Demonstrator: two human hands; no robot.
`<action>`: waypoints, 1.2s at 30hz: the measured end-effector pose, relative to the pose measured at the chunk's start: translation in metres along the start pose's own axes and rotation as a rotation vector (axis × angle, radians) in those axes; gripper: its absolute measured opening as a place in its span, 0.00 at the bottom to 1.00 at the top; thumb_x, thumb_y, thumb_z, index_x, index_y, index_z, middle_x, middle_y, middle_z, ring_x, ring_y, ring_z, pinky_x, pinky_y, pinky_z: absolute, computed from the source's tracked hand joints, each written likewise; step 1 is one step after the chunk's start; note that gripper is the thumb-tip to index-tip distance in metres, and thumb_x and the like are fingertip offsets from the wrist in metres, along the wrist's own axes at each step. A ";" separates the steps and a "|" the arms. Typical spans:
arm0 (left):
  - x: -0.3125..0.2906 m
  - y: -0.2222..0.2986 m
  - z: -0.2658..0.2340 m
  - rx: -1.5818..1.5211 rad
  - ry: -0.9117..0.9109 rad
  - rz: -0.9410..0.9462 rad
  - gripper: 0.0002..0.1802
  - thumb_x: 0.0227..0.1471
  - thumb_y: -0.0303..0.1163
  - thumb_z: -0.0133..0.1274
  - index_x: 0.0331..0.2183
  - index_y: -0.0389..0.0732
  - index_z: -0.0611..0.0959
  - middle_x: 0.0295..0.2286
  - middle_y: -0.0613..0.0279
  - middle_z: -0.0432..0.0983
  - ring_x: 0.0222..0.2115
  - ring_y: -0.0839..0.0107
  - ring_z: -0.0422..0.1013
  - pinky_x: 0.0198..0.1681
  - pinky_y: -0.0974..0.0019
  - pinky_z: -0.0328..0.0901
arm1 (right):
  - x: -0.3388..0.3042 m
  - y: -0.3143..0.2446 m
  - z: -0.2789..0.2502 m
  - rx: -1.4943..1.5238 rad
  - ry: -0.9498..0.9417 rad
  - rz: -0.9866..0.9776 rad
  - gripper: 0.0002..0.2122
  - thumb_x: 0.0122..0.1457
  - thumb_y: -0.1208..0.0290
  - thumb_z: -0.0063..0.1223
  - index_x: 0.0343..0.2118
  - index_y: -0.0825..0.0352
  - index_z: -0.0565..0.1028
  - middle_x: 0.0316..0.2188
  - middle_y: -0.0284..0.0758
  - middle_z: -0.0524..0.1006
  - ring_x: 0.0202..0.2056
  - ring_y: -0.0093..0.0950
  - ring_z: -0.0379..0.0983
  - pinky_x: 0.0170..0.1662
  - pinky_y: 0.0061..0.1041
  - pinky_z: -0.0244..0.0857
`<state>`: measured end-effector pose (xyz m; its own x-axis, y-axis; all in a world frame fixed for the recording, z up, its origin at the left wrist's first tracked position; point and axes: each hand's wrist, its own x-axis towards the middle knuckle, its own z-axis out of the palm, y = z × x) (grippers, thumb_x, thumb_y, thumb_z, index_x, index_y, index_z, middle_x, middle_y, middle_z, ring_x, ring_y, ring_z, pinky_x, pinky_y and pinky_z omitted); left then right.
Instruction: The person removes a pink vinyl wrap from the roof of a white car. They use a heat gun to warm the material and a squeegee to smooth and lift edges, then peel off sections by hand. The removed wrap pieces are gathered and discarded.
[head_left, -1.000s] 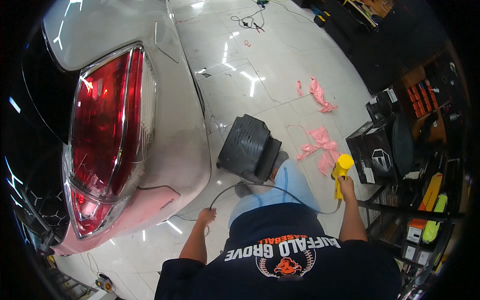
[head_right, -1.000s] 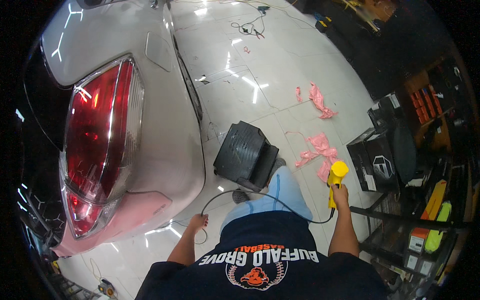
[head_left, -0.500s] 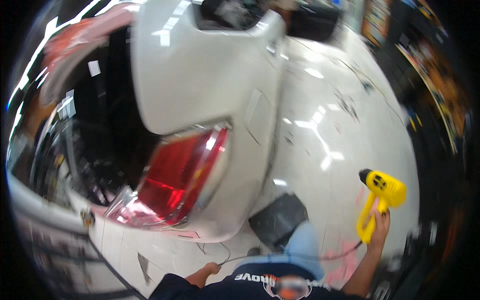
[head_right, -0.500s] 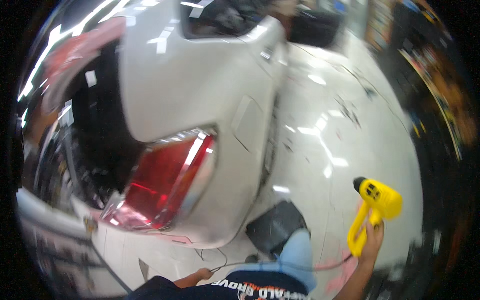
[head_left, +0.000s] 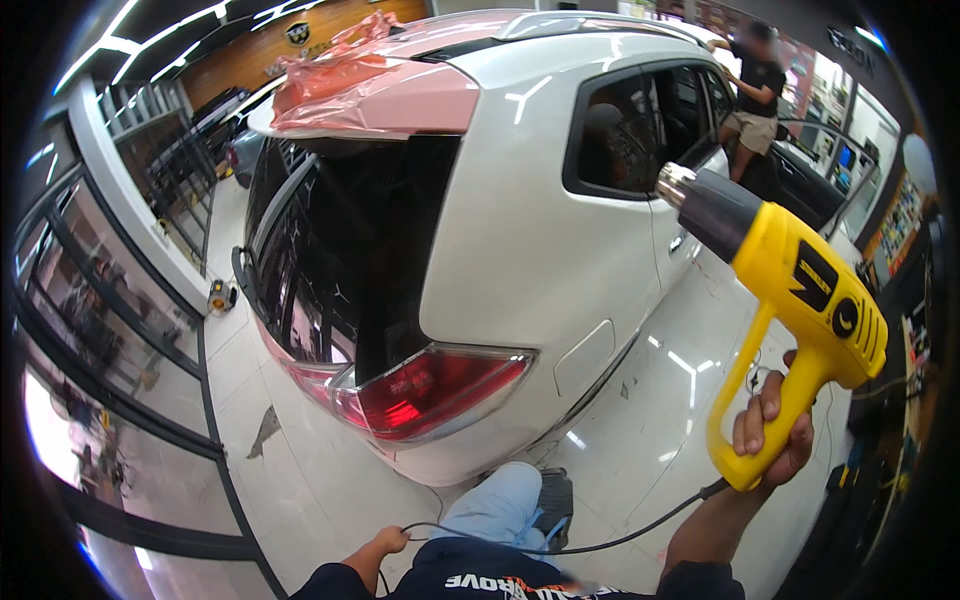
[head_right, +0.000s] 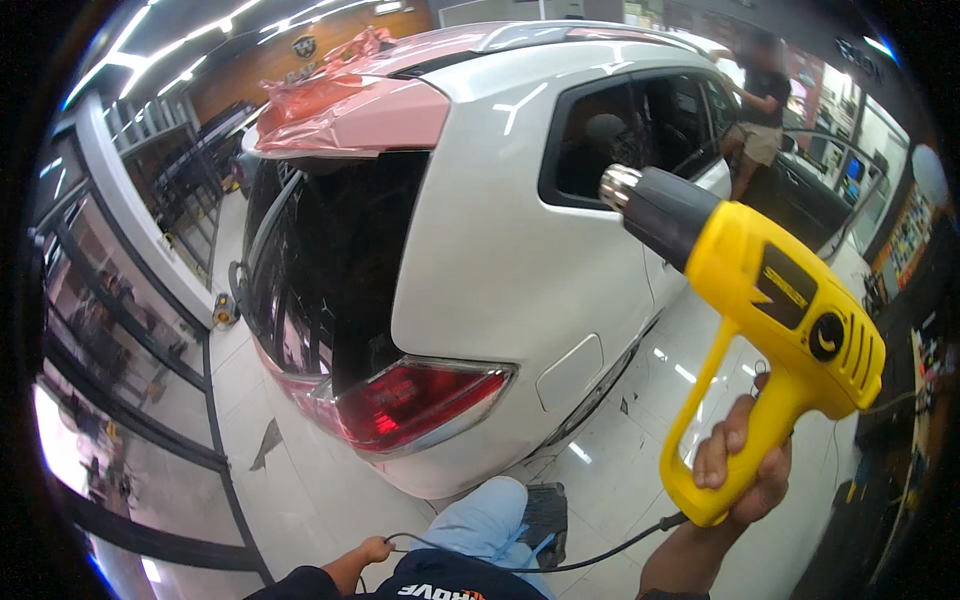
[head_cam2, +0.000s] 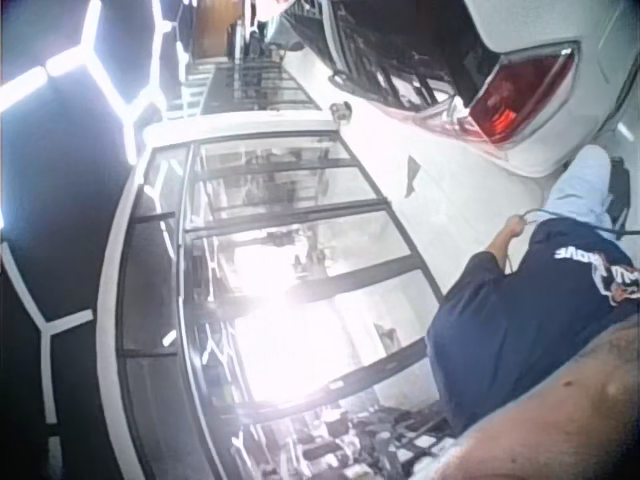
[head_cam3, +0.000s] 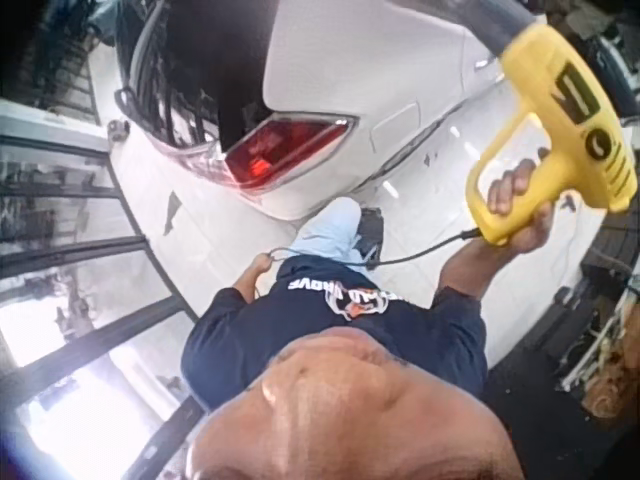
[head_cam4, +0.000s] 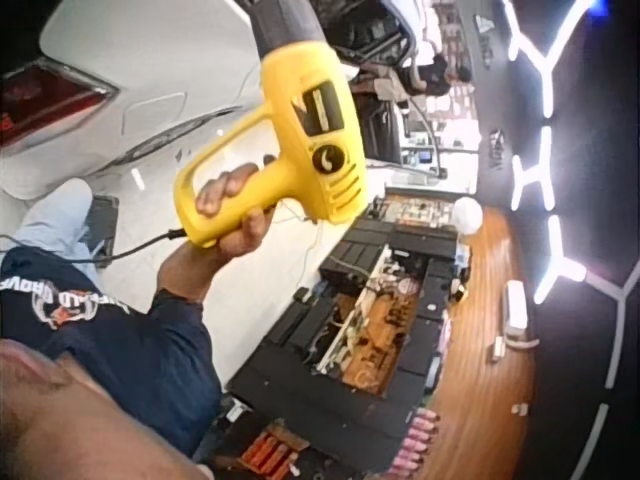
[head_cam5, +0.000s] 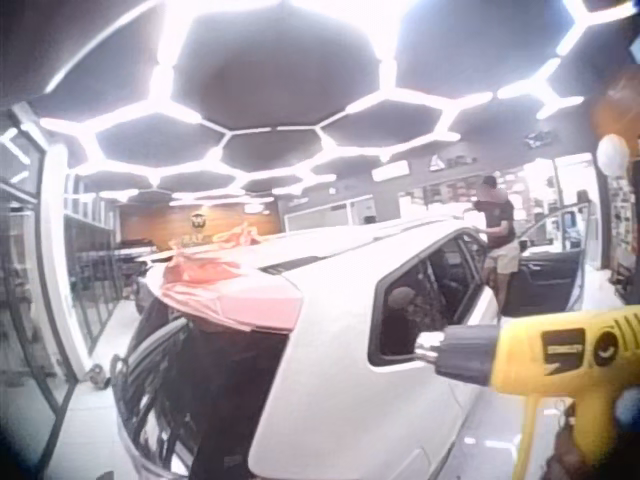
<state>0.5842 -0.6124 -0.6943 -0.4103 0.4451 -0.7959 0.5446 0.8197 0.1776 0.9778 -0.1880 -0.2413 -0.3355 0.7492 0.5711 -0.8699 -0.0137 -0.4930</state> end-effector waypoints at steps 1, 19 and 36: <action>-0.002 0.001 0.007 -0.007 -0.007 0.000 0.28 0.55 0.50 0.44 0.42 0.36 0.82 0.44 0.42 0.75 0.47 0.46 0.70 0.52 0.53 0.63 | 0.018 0.009 0.000 0.014 -0.036 0.028 0.31 0.61 0.70 0.50 0.60 0.76 0.48 0.31 0.44 0.66 0.20 0.31 0.70 0.24 0.29 0.71; -0.054 0.013 -0.152 -0.496 -0.107 -0.267 0.20 0.56 0.46 0.47 0.35 0.38 0.82 0.31 0.52 0.79 0.29 0.62 0.75 0.33 0.55 0.70 | 0.215 0.046 0.109 -0.223 0.082 0.614 0.32 0.45 0.70 0.64 0.54 0.73 0.62 0.30 0.44 0.73 0.20 0.32 0.74 0.25 0.25 0.70; -0.103 0.092 -0.273 -0.579 0.959 -0.129 0.14 0.59 0.37 0.44 0.31 0.35 0.77 0.29 0.39 0.76 0.34 0.40 0.71 0.37 0.46 0.64 | 0.293 0.094 0.092 -0.332 -0.017 0.517 0.24 0.66 0.52 0.37 0.53 0.70 0.61 0.27 0.45 0.72 0.16 0.27 0.69 0.20 0.20 0.68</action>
<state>0.4763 -0.4842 -0.4378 -0.9673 0.2337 -0.0986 0.1386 0.8124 0.5664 0.7646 -0.0309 -0.0593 -0.6917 0.6903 0.2125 -0.4348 -0.1632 -0.8856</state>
